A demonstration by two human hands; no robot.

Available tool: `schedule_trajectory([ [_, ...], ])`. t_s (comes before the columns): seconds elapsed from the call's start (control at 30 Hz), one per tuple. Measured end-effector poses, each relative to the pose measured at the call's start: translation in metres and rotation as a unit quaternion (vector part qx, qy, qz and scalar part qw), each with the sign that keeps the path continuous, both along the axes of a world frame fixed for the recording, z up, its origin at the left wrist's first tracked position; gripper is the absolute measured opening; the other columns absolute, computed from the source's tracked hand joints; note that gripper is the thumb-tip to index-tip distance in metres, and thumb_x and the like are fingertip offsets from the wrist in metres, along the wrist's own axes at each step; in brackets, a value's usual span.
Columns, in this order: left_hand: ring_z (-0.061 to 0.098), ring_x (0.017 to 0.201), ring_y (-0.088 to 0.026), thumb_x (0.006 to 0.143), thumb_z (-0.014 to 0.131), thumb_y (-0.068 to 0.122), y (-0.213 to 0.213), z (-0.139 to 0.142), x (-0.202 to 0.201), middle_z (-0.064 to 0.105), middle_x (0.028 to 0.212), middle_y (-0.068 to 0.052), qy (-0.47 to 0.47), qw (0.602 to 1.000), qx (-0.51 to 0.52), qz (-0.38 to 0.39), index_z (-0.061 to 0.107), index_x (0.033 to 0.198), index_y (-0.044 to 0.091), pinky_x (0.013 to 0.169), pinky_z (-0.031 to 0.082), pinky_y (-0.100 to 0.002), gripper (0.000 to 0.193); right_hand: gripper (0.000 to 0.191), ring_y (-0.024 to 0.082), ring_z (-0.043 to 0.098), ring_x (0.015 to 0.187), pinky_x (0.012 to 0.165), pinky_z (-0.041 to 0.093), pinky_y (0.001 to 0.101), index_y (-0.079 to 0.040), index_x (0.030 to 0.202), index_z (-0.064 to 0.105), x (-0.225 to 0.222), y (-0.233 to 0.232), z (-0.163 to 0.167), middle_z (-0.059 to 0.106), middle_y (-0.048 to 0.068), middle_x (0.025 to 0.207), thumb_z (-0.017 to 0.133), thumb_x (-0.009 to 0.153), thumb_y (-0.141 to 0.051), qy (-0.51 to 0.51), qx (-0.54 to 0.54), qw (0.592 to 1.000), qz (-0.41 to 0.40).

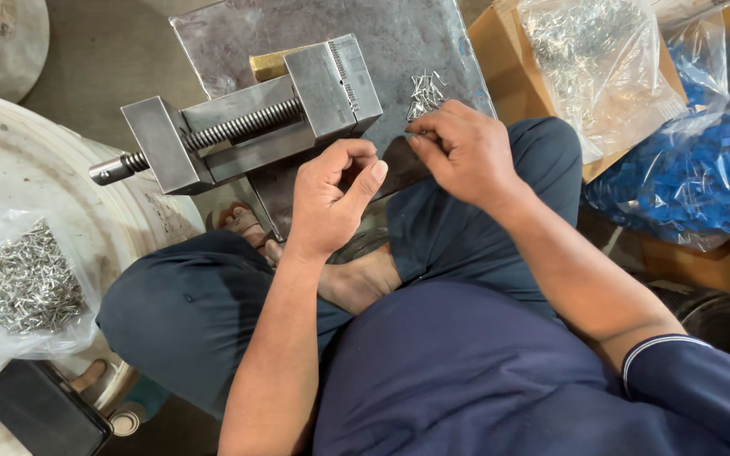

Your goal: The person sits on the floor and uses a bench vise to assemble small metal fasteners. They pick up individual fasteners, place them into the vise, and tighten the screw mechanism. The person then removes the assembled fasteners and places them into a nearby container.

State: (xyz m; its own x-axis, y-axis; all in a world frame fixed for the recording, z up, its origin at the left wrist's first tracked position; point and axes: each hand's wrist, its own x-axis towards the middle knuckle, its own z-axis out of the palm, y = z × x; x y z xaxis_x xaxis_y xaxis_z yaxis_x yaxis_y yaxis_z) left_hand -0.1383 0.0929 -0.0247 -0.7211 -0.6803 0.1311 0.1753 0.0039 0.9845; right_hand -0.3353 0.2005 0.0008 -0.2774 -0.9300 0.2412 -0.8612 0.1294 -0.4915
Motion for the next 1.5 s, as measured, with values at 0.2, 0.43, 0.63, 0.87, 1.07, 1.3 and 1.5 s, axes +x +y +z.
schedule_trajectory([
  [0.2,0.050,0.072,-0.003,0.101,0.073,0.014,-0.001,0.001,0.001,0.059,0.080,0.004,0.003,1.000,-0.009,0.004,0.065,0.105,0.002,0.063,0.044,-0.021,0.015,0.010,0.027,0.065,0.080,0.068,0.050,0.0380,-0.010,0.101,0.075,0.017,-0.002,0.004,0.063,0.006,0.089,0.079,0.092,-0.011,0.043,-0.030,0.999,-0.005],
  [0.43,0.049,0.070,-0.003,0.101,0.073,0.013,0.001,-0.001,0.001,0.058,0.079,0.004,0.005,1.000,-0.011,0.007,0.065,0.104,0.002,0.063,0.043,-0.021,0.014,0.013,0.018,0.062,0.073,0.066,0.049,0.0305,-0.007,0.106,0.075,-0.004,0.006,0.005,0.067,0.006,0.098,0.074,0.093,-0.006,-0.105,0.004,0.993,0.055],
  [0.63,0.049,0.071,-0.003,0.101,0.073,0.013,0.001,-0.001,0.000,0.059,0.079,0.004,0.003,1.000,-0.011,0.010,0.066,0.105,0.002,0.063,0.043,-0.021,0.014,0.013,0.019,0.063,0.072,0.064,0.049,0.0322,-0.008,0.103,0.075,0.006,0.008,0.002,0.064,0.006,0.088,0.080,0.091,-0.012,-0.062,0.019,0.998,0.025],
  [0.87,0.051,0.072,-0.003,0.101,0.074,0.013,0.001,0.000,0.000,0.061,0.081,0.004,0.004,1.000,-0.023,0.011,0.066,0.105,0.002,0.063,0.045,-0.021,0.015,0.012,0.026,0.064,0.077,0.067,0.050,0.0384,-0.011,0.100,0.076,0.021,0.005,0.006,0.060,0.006,0.084,0.082,0.090,-0.016,0.054,0.004,0.998,0.011],
  [1.07,0.050,0.069,-0.002,0.101,0.073,0.013,0.001,0.000,0.000,0.059,0.078,0.004,-0.004,1.000,-0.014,0.006,0.067,0.105,0.002,0.061,0.043,-0.021,0.014,0.009,0.027,0.066,0.078,0.067,0.051,0.0391,-0.010,0.097,0.074,0.020,0.002,0.000,0.062,0.006,0.086,0.080,0.092,-0.014,0.053,0.003,0.999,0.009],
  [1.3,0.062,0.083,-0.012,0.100,0.070,0.015,0.002,0.002,0.000,0.067,0.094,-0.004,0.011,0.998,-0.057,0.027,0.065,0.115,0.000,0.073,0.052,-0.027,0.023,0.017,0.010,0.056,0.074,0.064,0.046,0.0265,-0.005,0.102,0.067,0.008,0.007,-0.003,0.063,-0.002,0.086,0.072,0.100,-0.021,-0.352,0.077,0.932,-0.024],
  [1.5,0.063,0.078,-0.024,0.104,0.064,0.022,-0.003,0.000,-0.004,0.066,0.084,-0.011,-0.060,0.990,-0.128,-0.003,0.068,0.100,0.005,0.070,0.050,-0.036,0.018,0.015,0.006,0.058,0.076,0.064,0.047,0.0206,-0.004,0.103,0.064,0.013,0.002,-0.004,0.063,-0.002,0.087,0.068,0.102,-0.019,-0.611,0.076,0.788,-0.007],
])
